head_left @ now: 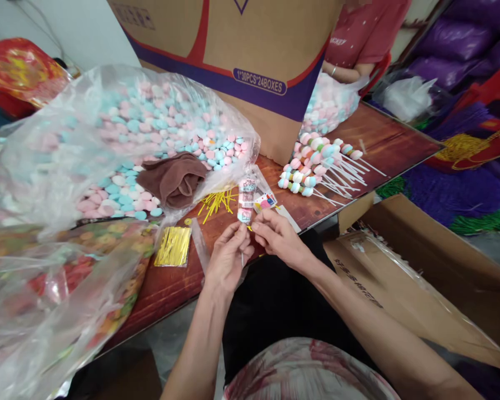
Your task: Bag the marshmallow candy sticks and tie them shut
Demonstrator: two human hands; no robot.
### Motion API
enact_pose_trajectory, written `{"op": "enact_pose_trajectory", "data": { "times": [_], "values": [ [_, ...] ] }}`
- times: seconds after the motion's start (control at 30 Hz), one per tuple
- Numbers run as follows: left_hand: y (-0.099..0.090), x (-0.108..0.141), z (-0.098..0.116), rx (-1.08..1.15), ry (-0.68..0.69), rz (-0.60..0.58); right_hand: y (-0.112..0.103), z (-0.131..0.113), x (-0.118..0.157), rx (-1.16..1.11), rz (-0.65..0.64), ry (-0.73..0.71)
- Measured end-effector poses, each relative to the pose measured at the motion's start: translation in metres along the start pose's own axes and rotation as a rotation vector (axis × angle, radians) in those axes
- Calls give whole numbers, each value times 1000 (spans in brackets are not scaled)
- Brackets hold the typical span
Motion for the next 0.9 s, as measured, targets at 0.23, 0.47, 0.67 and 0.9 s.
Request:
{"op": "enact_pose_trajectory", "data": {
  "times": [0.23,0.47,0.67,0.9],
  "values": [
    [4,1,-3,231,-363,21,-9,-9,14,476,190,-704],
    [8,10,-11,181,-275,-28,-2,-14,17,624,284,-848],
    [18,14,6,-3,12,-140,2,-26,17,493,358,-582],
    [10,25,19,-375,470,-18,-11,-49,19,371,396,-534]
  ]
}}
Point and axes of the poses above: each hand's wrist, its own x-axis away from the middle knuckle, its own y-axis out of the palm, z = x × y, the point moved 4 cm from there along -x, towards the middle knuckle, and after that the axes turned 11 degrees about z, right-handed, at the moved point
